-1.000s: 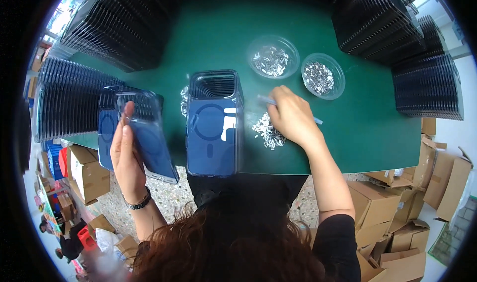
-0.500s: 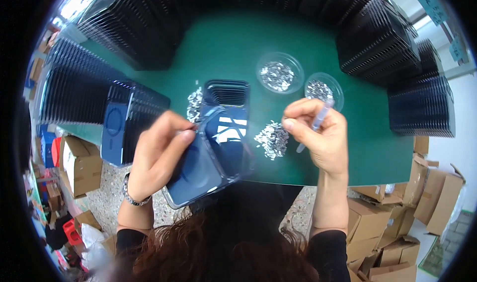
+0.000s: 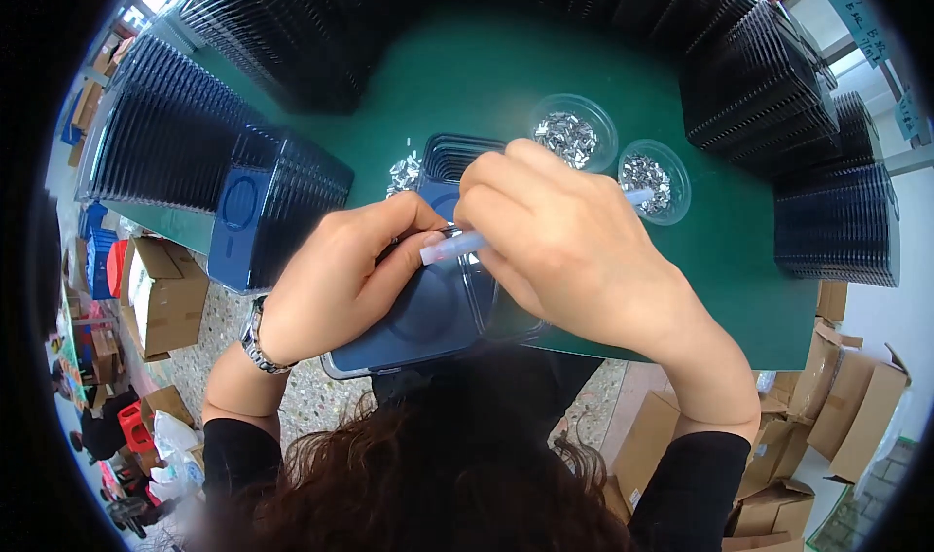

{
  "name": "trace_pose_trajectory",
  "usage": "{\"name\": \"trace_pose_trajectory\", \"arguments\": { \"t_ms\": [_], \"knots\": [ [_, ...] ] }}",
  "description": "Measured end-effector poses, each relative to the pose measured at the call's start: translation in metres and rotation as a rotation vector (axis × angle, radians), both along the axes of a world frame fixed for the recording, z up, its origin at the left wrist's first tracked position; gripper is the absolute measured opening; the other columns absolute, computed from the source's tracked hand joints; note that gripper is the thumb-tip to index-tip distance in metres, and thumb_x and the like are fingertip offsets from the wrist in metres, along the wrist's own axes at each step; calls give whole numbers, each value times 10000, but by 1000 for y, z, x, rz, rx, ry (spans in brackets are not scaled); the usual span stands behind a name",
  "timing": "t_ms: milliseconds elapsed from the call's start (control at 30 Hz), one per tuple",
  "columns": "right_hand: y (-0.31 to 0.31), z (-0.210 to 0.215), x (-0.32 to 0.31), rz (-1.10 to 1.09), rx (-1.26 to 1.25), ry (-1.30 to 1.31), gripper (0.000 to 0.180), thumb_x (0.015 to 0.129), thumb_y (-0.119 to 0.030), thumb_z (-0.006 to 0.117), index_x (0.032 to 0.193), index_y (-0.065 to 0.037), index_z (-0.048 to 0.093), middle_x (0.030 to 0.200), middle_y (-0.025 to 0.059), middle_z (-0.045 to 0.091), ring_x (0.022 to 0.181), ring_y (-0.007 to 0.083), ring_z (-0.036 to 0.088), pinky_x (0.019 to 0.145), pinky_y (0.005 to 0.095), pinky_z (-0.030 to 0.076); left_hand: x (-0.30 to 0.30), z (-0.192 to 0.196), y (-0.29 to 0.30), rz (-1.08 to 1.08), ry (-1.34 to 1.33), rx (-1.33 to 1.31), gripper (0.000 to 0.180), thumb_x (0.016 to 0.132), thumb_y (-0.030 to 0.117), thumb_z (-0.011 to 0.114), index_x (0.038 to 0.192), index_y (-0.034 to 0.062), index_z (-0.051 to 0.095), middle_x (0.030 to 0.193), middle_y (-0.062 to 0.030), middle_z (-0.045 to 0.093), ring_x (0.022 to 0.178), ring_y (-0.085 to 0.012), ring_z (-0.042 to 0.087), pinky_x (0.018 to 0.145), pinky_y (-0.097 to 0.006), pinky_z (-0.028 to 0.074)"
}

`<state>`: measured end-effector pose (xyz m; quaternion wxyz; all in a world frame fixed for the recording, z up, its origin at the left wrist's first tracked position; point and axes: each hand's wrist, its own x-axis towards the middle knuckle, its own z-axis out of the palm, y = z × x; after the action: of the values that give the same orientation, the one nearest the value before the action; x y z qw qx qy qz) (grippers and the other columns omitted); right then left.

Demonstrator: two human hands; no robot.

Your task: The recorder is assembling magnets or small metal components into blue phone cases on a production line.

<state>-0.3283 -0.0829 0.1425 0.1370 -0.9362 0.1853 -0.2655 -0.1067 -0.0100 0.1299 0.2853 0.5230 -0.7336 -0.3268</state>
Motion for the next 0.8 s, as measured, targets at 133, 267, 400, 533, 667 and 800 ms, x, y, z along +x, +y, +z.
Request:
{"name": "trace_pose_trajectory", "arguments": {
  "t_ms": [133, 267, 400, 533, 667, 800],
  "knots": [
    [3, -3, 2, -37, -71, 78, 232, 771, 13, 739, 954, -31, 603, 874, 86, 580, 803, 289, 617, 632, 392, 540, 1, -2, 0, -2, -1, -23, 66, 1005, 67, 637, 1014, 2, 646, 841, -213, 678, 757, -400, 681, 678, -408, 532],
    [5, 0, 6, -94, -14, 147, 207, 801, 3, 726, 964, -36, 606, 858, 96, 587, 803, 310, 637, 636, 411, 538, 1, -5, 1, 20, -24, -35, 80, 1011, 83, 639, 1008, 3, 641, 833, -214, 672, 753, -402, 679, 673, -417, 529],
    [-7, 1, 8, -66, 146, 172, 172, 859, -59, 725, 995, -27, 623, 900, 112, 639, 847, 350, 669, 690, 460, 539, 6, -2, -3, 25, -20, 2, 100, 1027, 103, 634, 1009, 6, 647, 792, -197, 663, 699, -375, 658, 643, -395, 509],
    [-19, 13, 8, 6, 313, 182, 194, 955, -174, 701, 1077, -27, 670, 999, 127, 687, 921, 364, 691, 764, 467, 540, 19, -9, -5, -5, 180, 64, 114, 1034, 106, 633, 1004, -1, 659, 747, -170, 653, 630, -276, 643, 616, -356, 487],
    [-11, 32, 9, -65, 110, 342, 382, 938, -207, 733, 1244, 19, 692, 1003, 157, 681, 923, 336, 676, 761, 421, 542, 28, -3, -5, 32, 157, 157, 114, 1032, 101, 637, 1003, -6, 663, 744, -164, 652, 640, -221, 648, 623, -343, 491],
    [-1, 37, 25, -59, -52, 487, 365, 890, -109, 758, 1235, 5, 720, 1014, 103, 703, 838, 279, 629, 688, 400, 535, 27, -4, 3, 78, 79, 15, 98, 1021, 92, 647, 994, -2, 648, 777, -180, 666, 667, -309, 670, 631, -362, 505]
  ]
}}
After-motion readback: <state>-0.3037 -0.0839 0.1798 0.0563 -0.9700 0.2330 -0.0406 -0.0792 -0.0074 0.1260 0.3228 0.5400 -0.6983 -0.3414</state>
